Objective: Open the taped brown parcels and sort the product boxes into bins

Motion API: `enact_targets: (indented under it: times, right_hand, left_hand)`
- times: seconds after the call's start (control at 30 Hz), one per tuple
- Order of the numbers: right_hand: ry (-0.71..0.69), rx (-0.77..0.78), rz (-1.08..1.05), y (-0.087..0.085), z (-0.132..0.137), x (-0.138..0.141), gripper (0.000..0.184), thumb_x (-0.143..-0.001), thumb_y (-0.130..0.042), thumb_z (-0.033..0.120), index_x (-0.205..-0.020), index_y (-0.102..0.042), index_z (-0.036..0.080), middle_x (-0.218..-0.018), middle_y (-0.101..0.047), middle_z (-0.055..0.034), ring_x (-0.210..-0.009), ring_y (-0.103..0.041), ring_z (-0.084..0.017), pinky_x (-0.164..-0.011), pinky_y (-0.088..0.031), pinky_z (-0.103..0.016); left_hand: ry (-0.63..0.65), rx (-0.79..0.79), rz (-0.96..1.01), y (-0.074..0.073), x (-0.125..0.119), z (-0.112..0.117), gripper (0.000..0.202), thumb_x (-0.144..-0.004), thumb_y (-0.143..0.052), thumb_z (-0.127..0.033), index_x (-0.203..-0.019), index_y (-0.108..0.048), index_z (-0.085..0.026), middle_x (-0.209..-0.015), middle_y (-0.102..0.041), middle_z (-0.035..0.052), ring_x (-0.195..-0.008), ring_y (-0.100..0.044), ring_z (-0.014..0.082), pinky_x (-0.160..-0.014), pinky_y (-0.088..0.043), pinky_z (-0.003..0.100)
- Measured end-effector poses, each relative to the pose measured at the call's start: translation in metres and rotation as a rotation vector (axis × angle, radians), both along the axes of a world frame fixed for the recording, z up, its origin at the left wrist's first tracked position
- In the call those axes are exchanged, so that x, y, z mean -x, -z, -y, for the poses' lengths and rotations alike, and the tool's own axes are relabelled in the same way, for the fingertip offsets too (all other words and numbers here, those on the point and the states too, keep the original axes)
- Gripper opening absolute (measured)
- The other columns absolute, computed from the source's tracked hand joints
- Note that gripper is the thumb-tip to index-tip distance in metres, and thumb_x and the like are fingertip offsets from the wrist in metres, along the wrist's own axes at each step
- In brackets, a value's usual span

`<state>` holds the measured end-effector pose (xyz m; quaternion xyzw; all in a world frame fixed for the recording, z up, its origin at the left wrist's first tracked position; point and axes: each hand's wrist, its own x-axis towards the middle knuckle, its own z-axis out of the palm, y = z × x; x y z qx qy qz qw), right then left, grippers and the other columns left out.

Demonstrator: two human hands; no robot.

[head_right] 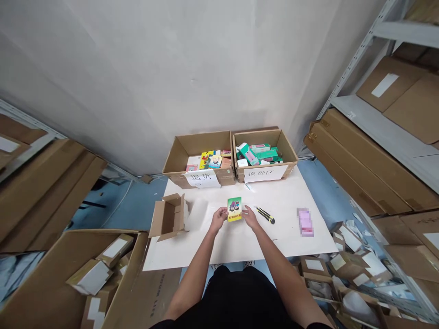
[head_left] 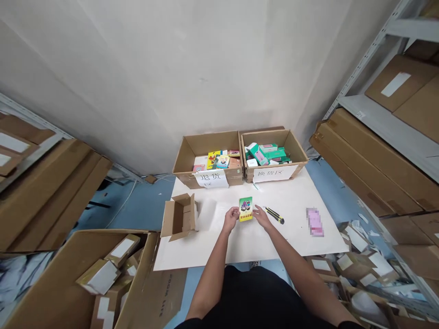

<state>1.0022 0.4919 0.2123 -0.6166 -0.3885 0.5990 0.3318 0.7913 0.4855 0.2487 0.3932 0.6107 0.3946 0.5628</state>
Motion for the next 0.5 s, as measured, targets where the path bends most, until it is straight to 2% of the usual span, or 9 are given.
enact_targets:
  times: [0.07,0.13,0.2,0.27,0.37,0.5]
  right_hand:
    - [-0.022,-0.089,-0.150,-0.040,-0.023,-0.002,0.063,-0.066,-0.083,0.050,-0.121,-0.072,0.021,-0.109,-0.076,-0.0097,-0.103,-0.072,-0.029,-0.093,-0.057,-0.044]
    - [-0.063,-0.158,-0.250,-0.082,-0.043,-0.005,0.052,-0.060,-0.089,0.047,-0.102,-0.074,0.021,-0.092,-0.075,-0.0053,-0.090,-0.071,-0.025,-0.085,-0.059,-0.041]
    - [-0.099,-0.210,-0.318,-0.120,-0.053,-0.007,0.048,-0.061,-0.091,0.045,-0.098,-0.073,0.022,-0.089,-0.075,-0.0032,-0.087,-0.071,-0.022,-0.078,-0.059,-0.036]
    - [-0.140,-0.239,-0.371,-0.150,-0.054,-0.008,0.051,-0.062,-0.093,0.043,-0.105,-0.072,0.024,-0.094,-0.076,-0.0025,-0.088,-0.071,-0.021,-0.073,-0.059,-0.032]
    - [-0.174,-0.261,-0.426,-0.176,-0.048,-0.009,0.059,-0.062,-0.093,0.040,-0.114,-0.068,0.027,-0.106,-0.077,-0.0030,-0.090,-0.073,-0.022,-0.068,-0.057,-0.028]
    - [-0.148,-0.310,-0.442,-0.191,-0.043,-0.012,0.061,-0.067,-0.090,0.045,-0.120,-0.067,0.027,-0.115,-0.078,-0.0059,-0.093,-0.076,-0.024,-0.071,-0.060,-0.032]
  left_hand:
    - [0.000,-0.069,0.171,-0.035,0.012,-0.008,0.055,-0.066,-0.087,-0.051,-0.108,-0.070,-0.020,-0.097,-0.067,0.0036,-0.086,-0.067,0.0183,-0.079,-0.061,0.036]
    - [0.008,-0.112,0.213,-0.070,0.022,-0.015,0.062,-0.062,-0.091,-0.049,-0.115,-0.070,-0.022,-0.100,-0.066,0.0035,-0.088,-0.067,0.0177,-0.079,-0.061,0.036]
    - [0.009,-0.155,0.219,-0.101,0.028,-0.021,0.066,-0.061,-0.092,-0.047,-0.118,-0.070,-0.022,-0.102,-0.066,0.0039,-0.089,-0.066,0.0174,-0.079,-0.061,0.035]
    - [0.003,-0.193,0.214,-0.124,0.029,-0.024,0.067,-0.062,-0.092,-0.047,-0.119,-0.070,-0.022,-0.103,-0.067,0.0041,-0.089,-0.066,0.0170,-0.079,-0.061,0.035]
    - [0.001,-0.227,0.195,-0.145,0.025,-0.028,0.067,-0.062,-0.092,-0.047,-0.120,-0.071,-0.021,-0.104,-0.069,0.0055,-0.088,-0.068,0.0179,-0.078,-0.061,0.035]
    - [-0.127,-0.342,0.010,-0.161,0.011,-0.032,0.056,-0.065,-0.090,-0.047,-0.111,-0.075,-0.018,-0.098,-0.074,0.0083,-0.092,-0.070,0.0221,-0.085,-0.060,0.039]
